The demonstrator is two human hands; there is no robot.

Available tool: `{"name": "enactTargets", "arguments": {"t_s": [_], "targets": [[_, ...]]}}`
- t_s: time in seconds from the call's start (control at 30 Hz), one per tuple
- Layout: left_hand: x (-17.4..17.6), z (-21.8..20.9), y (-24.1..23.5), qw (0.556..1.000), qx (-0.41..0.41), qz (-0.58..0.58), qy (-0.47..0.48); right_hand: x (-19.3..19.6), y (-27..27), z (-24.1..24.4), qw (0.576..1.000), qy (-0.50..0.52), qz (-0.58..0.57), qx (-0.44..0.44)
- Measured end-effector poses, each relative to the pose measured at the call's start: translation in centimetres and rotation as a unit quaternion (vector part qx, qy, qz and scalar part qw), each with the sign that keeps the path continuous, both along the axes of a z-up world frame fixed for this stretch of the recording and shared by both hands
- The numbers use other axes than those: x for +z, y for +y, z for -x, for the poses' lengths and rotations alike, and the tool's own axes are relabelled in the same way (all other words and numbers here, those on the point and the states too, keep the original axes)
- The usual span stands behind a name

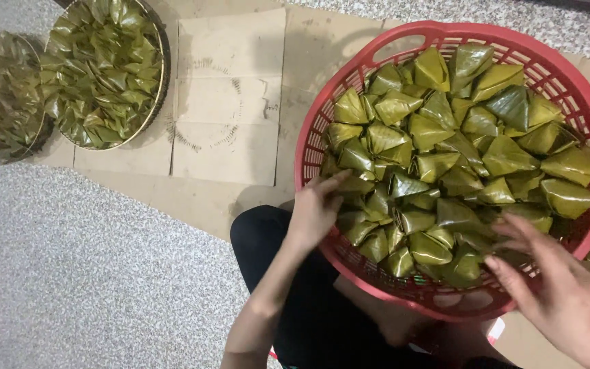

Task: Sorting and inspecting leaf-wrapped food items in a large red basket

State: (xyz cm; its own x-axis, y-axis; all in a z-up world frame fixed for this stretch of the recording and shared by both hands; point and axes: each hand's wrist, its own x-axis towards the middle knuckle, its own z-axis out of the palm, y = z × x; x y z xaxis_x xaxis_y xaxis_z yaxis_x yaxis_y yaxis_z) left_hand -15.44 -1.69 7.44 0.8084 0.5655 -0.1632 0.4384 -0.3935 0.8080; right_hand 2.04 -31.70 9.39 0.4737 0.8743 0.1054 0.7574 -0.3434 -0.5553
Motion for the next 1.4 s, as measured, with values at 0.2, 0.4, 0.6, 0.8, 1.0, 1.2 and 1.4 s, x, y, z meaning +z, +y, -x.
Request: {"name": "enactTargets", "arguments": {"t_s": [0.2,0.4,0.6,0.8,1.0,1.2,1.4], "targets": [[-4.7,-1.6,1.5,0.960,-0.029,-0.219,0.171,-10.2,-3.8,-10.4,0.990,-0.053,0.089,-0.093],[-8.0,-1.3,1.3,0.899,-0.117,-0.386,0.167,-20.9,-23.0,-18.6,0.934,0.205,-0.087,-0.278],[-5.6,-2.7,0.5,0.853,-0.153,-0.438,0.237,-20.3,-25.1,-22.6,0.922,0.120,0.124,-0.346],[-0.2,-4.8,-4.3,0.833,-0.080,-0.517,0.181,-19.9,-22.1,-17.2,0.834,-0.096,0.488,-0.240],[4.6,-7.5,-12.9,0.879,0.137,0.453,0.056,-15.4,-19.1,-15.7,0.964,0.077,0.033,-0.253],[2.3,-5.8,-17.0,0.949,-0.300,0.060,-0.078,-6.5,-9.6,-3.6,0.936,0.302,-0.027,-0.178],[-0.4,-2.1,-15.6,0.966,-0.228,-0.014,-0.120,-1.2,-4.3,0.2,0.993,0.000,0.091,-0.074]]}}
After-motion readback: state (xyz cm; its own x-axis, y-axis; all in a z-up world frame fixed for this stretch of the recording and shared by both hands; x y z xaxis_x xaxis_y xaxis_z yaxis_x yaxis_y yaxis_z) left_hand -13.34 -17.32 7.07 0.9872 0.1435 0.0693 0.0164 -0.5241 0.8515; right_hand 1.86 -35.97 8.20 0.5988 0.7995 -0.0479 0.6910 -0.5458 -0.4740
